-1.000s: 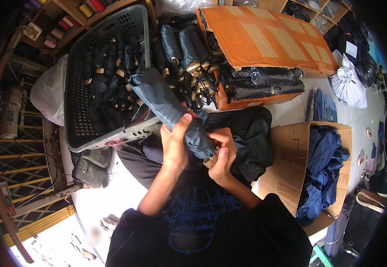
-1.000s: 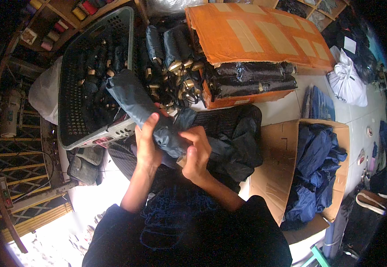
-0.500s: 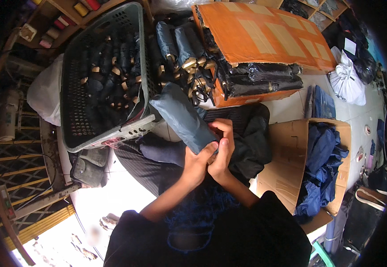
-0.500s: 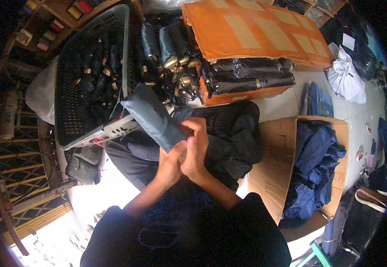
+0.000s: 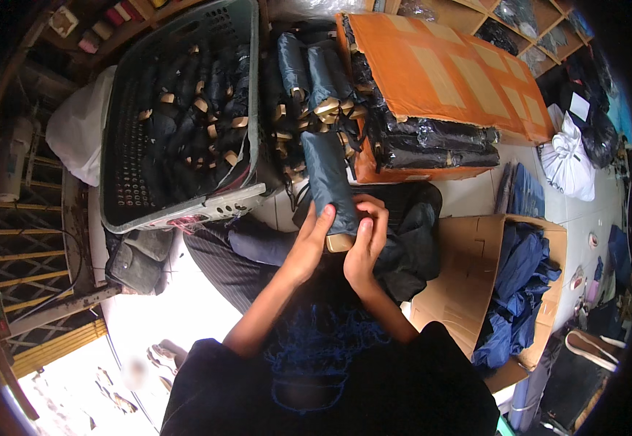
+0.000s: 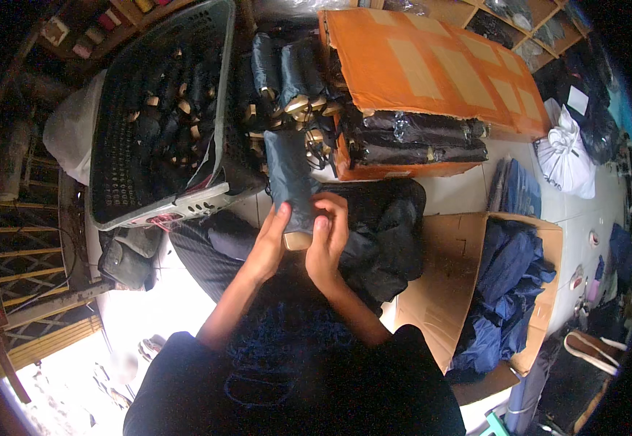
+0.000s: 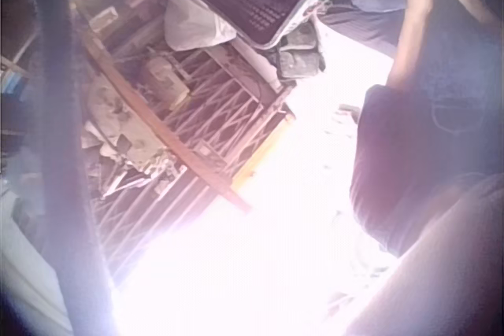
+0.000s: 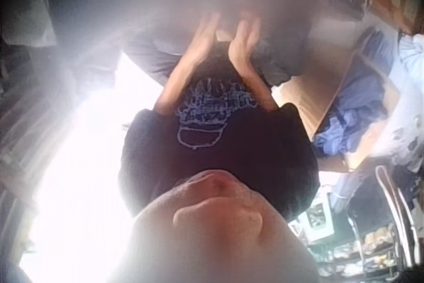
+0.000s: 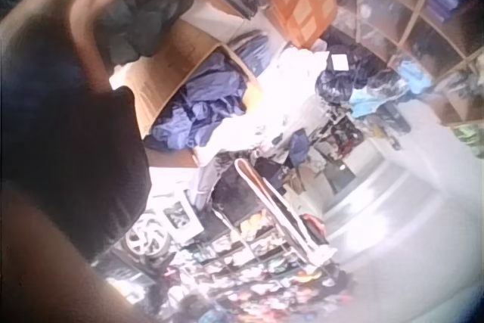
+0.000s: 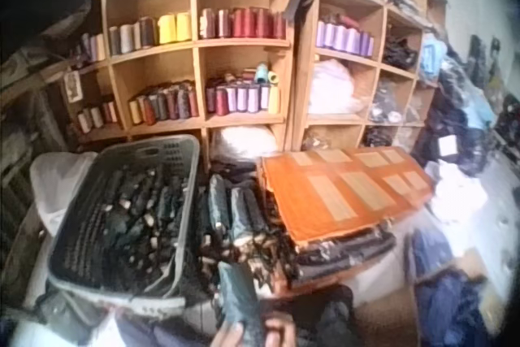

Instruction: The person sits on the floor and repeatedly wraps dark fabric bundles with plastic film, securing them with rubber bands. They handle the bundles one at a time, rolling and tying each before placing them into a nearby basket.

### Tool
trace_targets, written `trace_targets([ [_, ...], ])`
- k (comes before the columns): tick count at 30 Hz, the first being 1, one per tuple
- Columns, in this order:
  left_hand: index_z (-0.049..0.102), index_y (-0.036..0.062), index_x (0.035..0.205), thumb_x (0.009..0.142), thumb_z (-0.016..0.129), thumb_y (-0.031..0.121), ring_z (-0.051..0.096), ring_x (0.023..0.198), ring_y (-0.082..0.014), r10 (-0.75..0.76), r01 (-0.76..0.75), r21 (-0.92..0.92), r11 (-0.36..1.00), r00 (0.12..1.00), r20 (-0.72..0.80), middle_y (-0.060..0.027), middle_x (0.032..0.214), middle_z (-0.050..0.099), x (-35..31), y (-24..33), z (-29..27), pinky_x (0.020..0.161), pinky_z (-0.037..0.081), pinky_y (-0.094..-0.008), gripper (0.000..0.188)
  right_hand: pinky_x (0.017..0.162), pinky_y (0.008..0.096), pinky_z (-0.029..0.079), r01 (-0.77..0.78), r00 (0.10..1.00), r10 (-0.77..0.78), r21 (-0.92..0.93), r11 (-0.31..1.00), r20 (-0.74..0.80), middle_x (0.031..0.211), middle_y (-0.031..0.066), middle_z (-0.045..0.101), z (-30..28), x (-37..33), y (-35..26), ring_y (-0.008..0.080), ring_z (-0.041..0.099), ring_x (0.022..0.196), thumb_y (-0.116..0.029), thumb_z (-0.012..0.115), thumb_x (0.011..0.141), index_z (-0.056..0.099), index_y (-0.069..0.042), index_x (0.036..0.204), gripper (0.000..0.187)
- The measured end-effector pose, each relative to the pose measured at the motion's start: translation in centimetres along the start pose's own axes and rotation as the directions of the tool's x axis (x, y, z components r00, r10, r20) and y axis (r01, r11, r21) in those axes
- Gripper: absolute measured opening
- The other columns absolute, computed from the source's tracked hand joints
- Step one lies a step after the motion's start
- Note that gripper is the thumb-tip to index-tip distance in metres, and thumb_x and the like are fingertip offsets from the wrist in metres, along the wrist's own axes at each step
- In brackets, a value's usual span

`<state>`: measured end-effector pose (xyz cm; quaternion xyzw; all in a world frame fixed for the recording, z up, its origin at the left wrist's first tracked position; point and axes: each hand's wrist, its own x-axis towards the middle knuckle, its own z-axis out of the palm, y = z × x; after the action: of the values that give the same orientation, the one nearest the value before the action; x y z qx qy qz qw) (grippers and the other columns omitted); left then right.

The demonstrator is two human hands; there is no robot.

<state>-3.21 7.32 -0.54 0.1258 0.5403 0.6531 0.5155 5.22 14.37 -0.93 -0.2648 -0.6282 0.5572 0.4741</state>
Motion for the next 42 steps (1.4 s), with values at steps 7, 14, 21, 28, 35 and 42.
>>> trace_targets([
  [7, 0.031, -0.0017, 0.142, 0.097, 0.050, 0.039, 0.035, 0.133, -0.0229, 0.067, -0.052, -0.166, 0.985, 0.994, 0.089, -0.0145, 0.141, 0.040, 0.5, 1.8, -2.0, 0.110, 0.026, -0.0340, 0.064, 0.105, 0.0423, 0.032, 0.295, 0.867, -0.174, -0.200, 0.934, 0.466, 0.140, 0.0224, 0.035, -0.7, 1.9, -1.8, 0.0352, 0.040, 0.127, -0.039, 0.070, 0.083, 0.045, -0.003, 0.134, 0.067],
  [14, 0.026, 0.0025, 0.147, 0.100, 0.043, 0.039, 0.046, 0.114, -0.0189, 0.113, -0.133, 0.067, 0.989, 0.962, 0.248, -0.0110, 0.139, 0.039, 0.8, 1.8, -3.4, 0.095, 0.037, -0.0297, 0.062, 0.095, 0.0407, 0.044, 0.307, 0.939, -0.255, -0.226, 0.924, 0.233, 0.129, 0.0208, 0.052, 0.4, 4.2, -1.1, 0.0336, 0.054, 0.116, 0.003, 0.077, 0.069, 0.067, -0.002, 0.102, 0.035],
  [21, 0.035, 0.0064, 0.145, 0.102, 0.040, 0.034, 0.050, 0.109, -0.0157, 0.152, -0.192, 0.100, 0.976, 0.937, 0.313, -0.0079, 0.129, 0.052, 0.1, 1.7, -4.4, 0.091, 0.040, -0.0300, 0.052, 0.087, 0.0359, 0.049, 0.433, 0.899, -0.432, -0.315, 0.845, 0.078, 0.129, 0.0152, 0.052, 4.7, 12.9, -2.4, 0.0283, 0.056, 0.111, 0.001, 0.074, 0.074, 0.066, -0.005, 0.104, 0.031],
  [28, 0.045, 0.0042, 0.137, 0.101, 0.041, 0.037, 0.052, 0.108, -0.0166, 0.127, -0.161, 0.102, 0.982, 0.953, 0.276, -0.0076, 0.125, 0.056, -0.8, 0.1, -5.2, 0.093, 0.041, -0.0303, 0.048, 0.093, 0.0389, 0.046, 0.493, 0.870, -0.447, -0.357, 0.793, 0.209, 0.121, 0.0173, 0.058, 8.6, 27.1, 8.9, 0.0339, 0.059, 0.108, -0.004, 0.073, 0.076, 0.066, -0.004, 0.101, 0.025],
  [35, 0.053, 0.0034, 0.128, 0.101, 0.044, 0.029, 0.054, 0.105, -0.0159, 0.059, -0.084, 0.149, 0.985, 0.985, 0.165, -0.0077, 0.117, 0.060, -1.1, -2.1, -5.7, 0.092, 0.042, -0.0303, 0.037, 0.083, 0.0339, 0.050, 0.362, 0.901, -0.178, -0.457, 0.813, 0.396, 0.111, 0.0146, 0.066, 7.5, 30.5, 10.4, 0.0296, 0.063, 0.102, -0.010, 0.062, 0.088, 0.067, -0.004, 0.102, 0.016],
  [42, 0.058, 0.0085, 0.122, 0.078, 0.073, 0.018, 0.048, 0.115, -0.0315, 0.282, -0.448, 0.803, 0.392, 0.890, 0.359, -0.0089, 0.123, 0.055, 1.6, -6.6, -5.3, 0.099, 0.040, -0.0431, 0.047, 0.079, 0.0298, 0.050, 0.368, 0.852, -0.189, -0.301, 0.880, 0.489, 0.102, 0.0110, 0.066, 1.2, 16.4, 3.6, 0.0209, 0.065, 0.092, -0.010, 0.061, 0.090, 0.065, -0.002, 0.103, 0.016],
])
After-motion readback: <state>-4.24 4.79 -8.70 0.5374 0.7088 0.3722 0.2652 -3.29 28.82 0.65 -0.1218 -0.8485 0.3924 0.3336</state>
